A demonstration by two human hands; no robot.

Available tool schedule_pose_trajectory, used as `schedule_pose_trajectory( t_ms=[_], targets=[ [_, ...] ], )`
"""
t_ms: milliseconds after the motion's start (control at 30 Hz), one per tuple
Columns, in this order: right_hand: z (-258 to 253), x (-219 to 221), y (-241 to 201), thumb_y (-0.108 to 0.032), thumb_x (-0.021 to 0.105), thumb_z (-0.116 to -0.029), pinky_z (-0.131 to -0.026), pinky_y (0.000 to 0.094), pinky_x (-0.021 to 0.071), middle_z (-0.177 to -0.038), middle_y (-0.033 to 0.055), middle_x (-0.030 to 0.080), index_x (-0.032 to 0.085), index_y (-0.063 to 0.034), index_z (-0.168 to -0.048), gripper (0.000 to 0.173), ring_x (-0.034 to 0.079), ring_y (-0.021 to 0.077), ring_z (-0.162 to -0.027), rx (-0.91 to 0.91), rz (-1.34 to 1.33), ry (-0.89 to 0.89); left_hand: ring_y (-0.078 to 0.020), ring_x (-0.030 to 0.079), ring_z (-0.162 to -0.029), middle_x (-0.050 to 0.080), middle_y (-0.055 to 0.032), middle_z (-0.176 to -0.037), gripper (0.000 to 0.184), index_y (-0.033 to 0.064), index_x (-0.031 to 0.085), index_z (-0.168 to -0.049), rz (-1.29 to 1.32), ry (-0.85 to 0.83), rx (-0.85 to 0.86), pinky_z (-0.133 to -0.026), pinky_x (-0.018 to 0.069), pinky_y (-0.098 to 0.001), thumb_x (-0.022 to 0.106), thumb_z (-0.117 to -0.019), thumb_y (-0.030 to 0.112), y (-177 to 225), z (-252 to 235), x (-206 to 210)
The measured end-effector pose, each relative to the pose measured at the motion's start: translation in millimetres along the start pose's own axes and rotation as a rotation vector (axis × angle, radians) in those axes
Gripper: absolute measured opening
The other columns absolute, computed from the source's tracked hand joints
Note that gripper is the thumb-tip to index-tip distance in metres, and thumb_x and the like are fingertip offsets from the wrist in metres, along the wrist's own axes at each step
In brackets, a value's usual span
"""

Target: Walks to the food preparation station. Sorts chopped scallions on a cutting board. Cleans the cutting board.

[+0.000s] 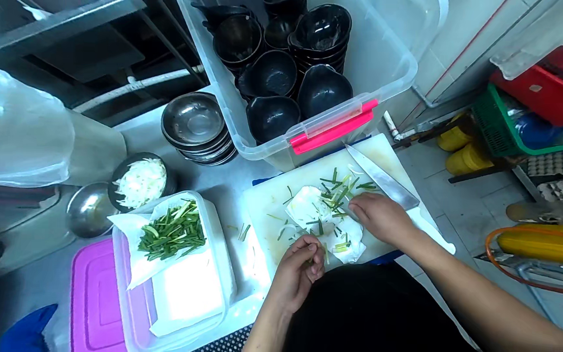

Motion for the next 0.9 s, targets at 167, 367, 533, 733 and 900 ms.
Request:
schedule_pose_trajectory(
  t_ms=[167, 367, 533, 733, 900],
  targets=[
    [-32.7, 4.2, -5.6, -0.009, 0.059, -0.0977, -0.091, 0.0532, 0.0571, -0.121, 0.0142, 0.066, 0.07, -0.0092, -0.122, 0.026, 0.066, 0.033, -0.109, 0.032, -0.011, 0.007, -0.0118, 0.056, -0.064, 0.059, -0.0048, -0.078, 0.029, 0.0099, 0.068, -0.121, 0.066, 0.032, -0.014, -0.061, 0.0505, -0.0266, 0.05, -0.0987, 0.013, -1.7, -0.7, -2.6],
    [-61.1, 35.4, -23.8, -0.023, 0.063, -0.1, -0.088, 0.0485, 0.0579, -0.113, 0.011, 0.065, 0.074, -0.0112, -0.114, 0.021, 0.065, 0.0292, -0.107, 0.005, 0.032, -0.134, -0.0125, 0.059, -0.068, 0.062, -0.0079, -0.086, 0.024, 0.0089, 0.069, -0.112, 0.056, 0.042, 0.015, -0.062, 0.0515, -0.0257, 0.052, -0.0971, 0.015, 2.1, 2.6, -0.5],
    [-47.7, 28.7, -4.4, -0.021, 0.067, -0.0959, -0.08, 0.0476, 0.0587, -0.107, 0.008, 0.065, 0.072, -0.0103, -0.102, 0.013, 0.066, 0.023, -0.092, 0.059, -0.263, -0.05, -0.0131, 0.06, -0.07, 0.063, -0.0091, -0.089, 0.021, 0.0095, 0.068, -0.112, 0.051, 0.101, 0.05, -0.062, 0.0519, -0.0254, 0.054, -0.0984, 0.018, 2.9, 10.5, -12.9],
    [-18.5, -0.9, 15.1, -0.015, 0.056, -0.1038, -0.066, 0.0355, 0.0524, -0.089, 0.0064, 0.07, 0.065, -0.0053, -0.108, 0.014, 0.062, 0.0159, -0.072, 0.295, -0.768, -0.003, -0.0136, 0.061, -0.072, 0.063, -0.0087, -0.09, 0.02, 0.0083, 0.065, -0.107, 0.063, 0.153, 0.037, -0.064, 0.0536, -0.0264, 0.049, -0.1014, 0.018, -1.5, 10.6, -21.1],
    [-20.3, 10.6, 11.9, -0.015, 0.039, -0.1025, -0.05, 0.0242, 0.044, -0.078, 0.0029, 0.061, 0.059, -0.0074, -0.123, 0.03, 0.052, 0.0093, -0.057, 0.308, -1.146, -0.037, -0.0145, 0.061, -0.073, 0.063, -0.0093, -0.093, 0.018, 0.0092, 0.062, -0.102, 0.036, 0.143, 0.016, -0.065, 0.0533, -0.0269, 0.046, -0.1032, 0.017, 0.4, 0.7, -14.0]
  ],
)
Point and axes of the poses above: each hand's wrist, its own z-axis away from the middle knuckle, its own x-axis out of the palm, y = z × x, the point moved 6 cm from there along -z, towards the middle knuckle
